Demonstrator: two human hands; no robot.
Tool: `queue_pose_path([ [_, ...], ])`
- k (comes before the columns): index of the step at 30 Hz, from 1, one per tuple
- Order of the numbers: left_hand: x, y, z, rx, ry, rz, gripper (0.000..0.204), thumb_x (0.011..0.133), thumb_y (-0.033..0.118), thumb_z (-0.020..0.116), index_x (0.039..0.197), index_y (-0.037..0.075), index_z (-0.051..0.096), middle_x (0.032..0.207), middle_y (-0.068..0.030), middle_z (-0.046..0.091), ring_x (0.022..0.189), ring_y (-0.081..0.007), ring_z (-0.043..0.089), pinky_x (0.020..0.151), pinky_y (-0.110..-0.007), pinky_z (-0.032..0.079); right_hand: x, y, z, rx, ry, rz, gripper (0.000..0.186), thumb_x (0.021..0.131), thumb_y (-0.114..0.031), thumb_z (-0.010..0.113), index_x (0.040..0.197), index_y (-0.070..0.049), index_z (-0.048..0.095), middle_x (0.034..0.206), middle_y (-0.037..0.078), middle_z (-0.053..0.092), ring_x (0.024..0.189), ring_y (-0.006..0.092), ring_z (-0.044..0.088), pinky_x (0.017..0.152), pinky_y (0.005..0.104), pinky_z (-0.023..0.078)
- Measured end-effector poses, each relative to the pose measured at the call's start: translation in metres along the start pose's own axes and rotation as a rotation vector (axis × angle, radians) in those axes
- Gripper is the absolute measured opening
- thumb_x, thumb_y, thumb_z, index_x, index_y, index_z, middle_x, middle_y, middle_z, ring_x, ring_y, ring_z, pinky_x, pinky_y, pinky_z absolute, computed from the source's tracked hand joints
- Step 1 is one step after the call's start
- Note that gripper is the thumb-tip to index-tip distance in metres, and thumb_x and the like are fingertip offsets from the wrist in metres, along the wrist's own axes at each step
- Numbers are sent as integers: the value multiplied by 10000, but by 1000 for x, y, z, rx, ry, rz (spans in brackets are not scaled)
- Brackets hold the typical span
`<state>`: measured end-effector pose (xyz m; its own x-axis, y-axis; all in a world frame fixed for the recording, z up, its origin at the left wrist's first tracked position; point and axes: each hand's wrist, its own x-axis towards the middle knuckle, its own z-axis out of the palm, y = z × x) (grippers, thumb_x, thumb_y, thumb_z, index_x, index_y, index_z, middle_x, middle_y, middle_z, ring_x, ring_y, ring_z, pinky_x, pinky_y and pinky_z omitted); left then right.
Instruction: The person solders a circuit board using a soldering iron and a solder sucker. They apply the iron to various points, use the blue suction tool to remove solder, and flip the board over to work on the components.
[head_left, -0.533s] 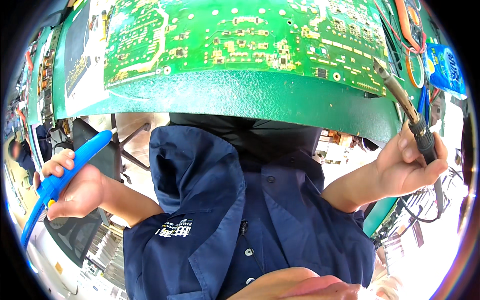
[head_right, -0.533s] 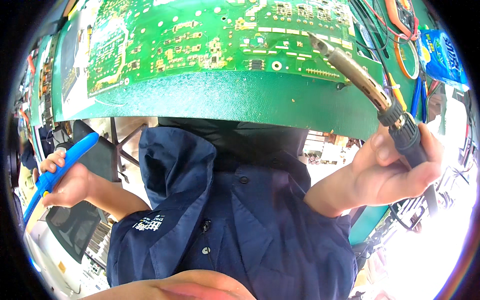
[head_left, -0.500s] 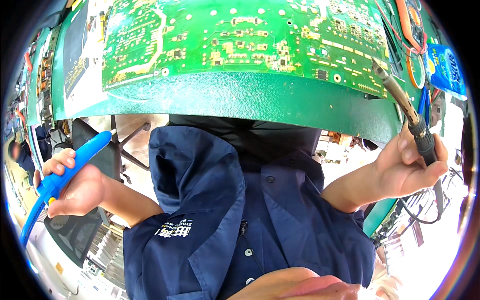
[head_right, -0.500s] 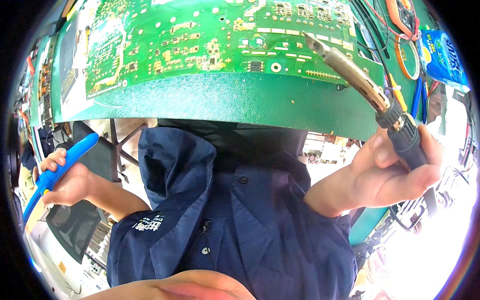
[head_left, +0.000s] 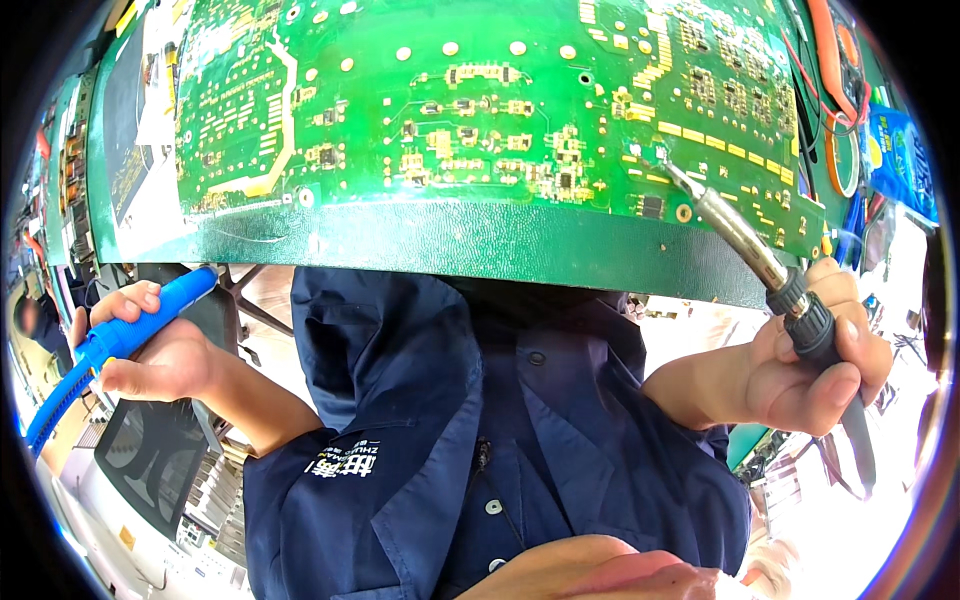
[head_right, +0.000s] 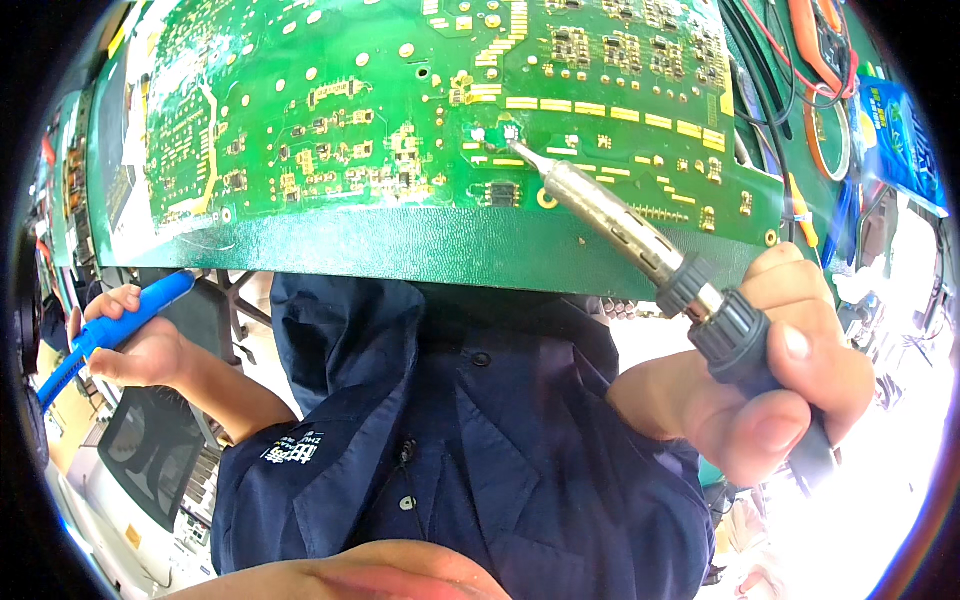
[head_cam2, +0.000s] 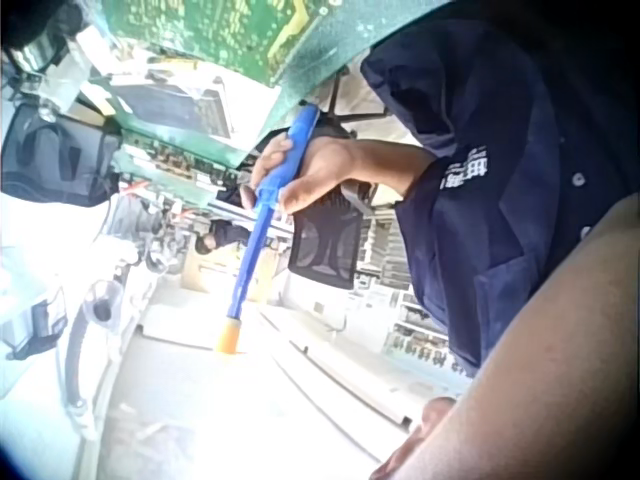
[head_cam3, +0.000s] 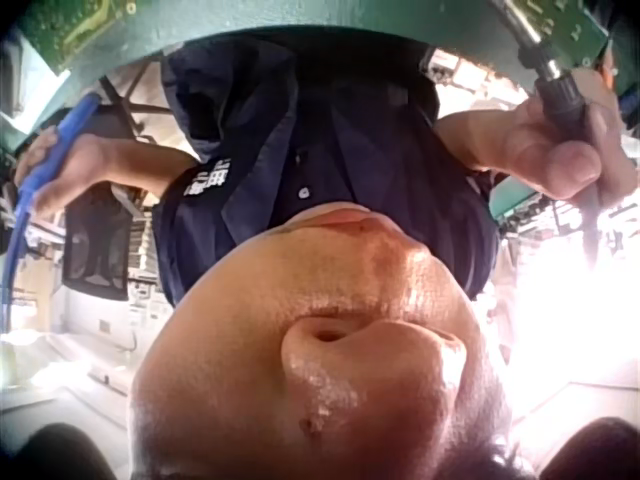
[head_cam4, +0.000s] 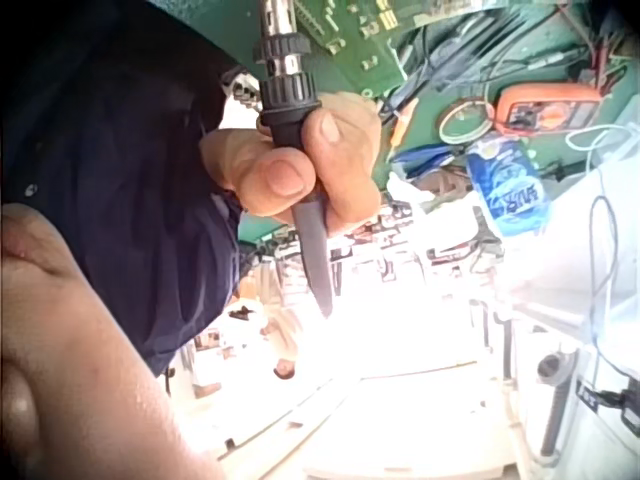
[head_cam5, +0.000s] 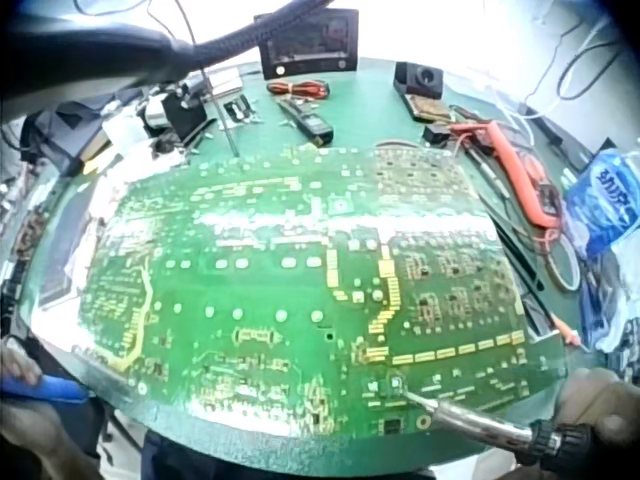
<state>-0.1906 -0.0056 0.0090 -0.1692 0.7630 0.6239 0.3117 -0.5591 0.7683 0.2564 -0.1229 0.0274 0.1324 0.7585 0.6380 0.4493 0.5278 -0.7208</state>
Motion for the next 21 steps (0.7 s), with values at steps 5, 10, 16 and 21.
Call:
queue_pose_path([
  [5, 1, -2, 5, 23, -2, -7, 692, 897, 633, 507, 1208, 18, 451, 779, -115, 539, 662, -199, 528, 637, -334, 449, 6, -4, 6, -90, 7, -28, 286, 968, -292, 465, 1055, -46, 583, 532, 7, 442, 501, 110, 365, 541, 319, 245],
  [10, 1, -3, 2, 15, -19, 16, 693, 903, 623, 509, 1218, 9, 446, 774, -112, 532, 660, -199, 524, 621, -332, 453, 13, -12, 17, -233, 13, -143, 273, 971, -285, 481, 1047, -39, 573, 539, 42, 444, 493, 123, 344, 528, 318, 251],
  [16, -4, 15, 8, 67, 3, 58, 637, 929, 525, 551, 1211, -35, 438, 775, -132, 529, 661, -200, 520, 592, -318, 457, 0, -21, 16, -221, 376, -120, 370, 1002, -340, 470, 1184, -23, 522, 735, 157, 600, 636, 201, 508, 639, 360, 418],
  [21, -12, 26, -5, 32, -105, -128, 392, 963, 186, 562, 1253, -43, 433, 850, -96, 540, 729, -141, 500, 635, -286, 450, 0, -33, 25, -266, 262, -57, 572, 988, -381, 512, 1359, 46, 431, 859, 221, 671, 735, 272, 623, 687, 377, 477],
])
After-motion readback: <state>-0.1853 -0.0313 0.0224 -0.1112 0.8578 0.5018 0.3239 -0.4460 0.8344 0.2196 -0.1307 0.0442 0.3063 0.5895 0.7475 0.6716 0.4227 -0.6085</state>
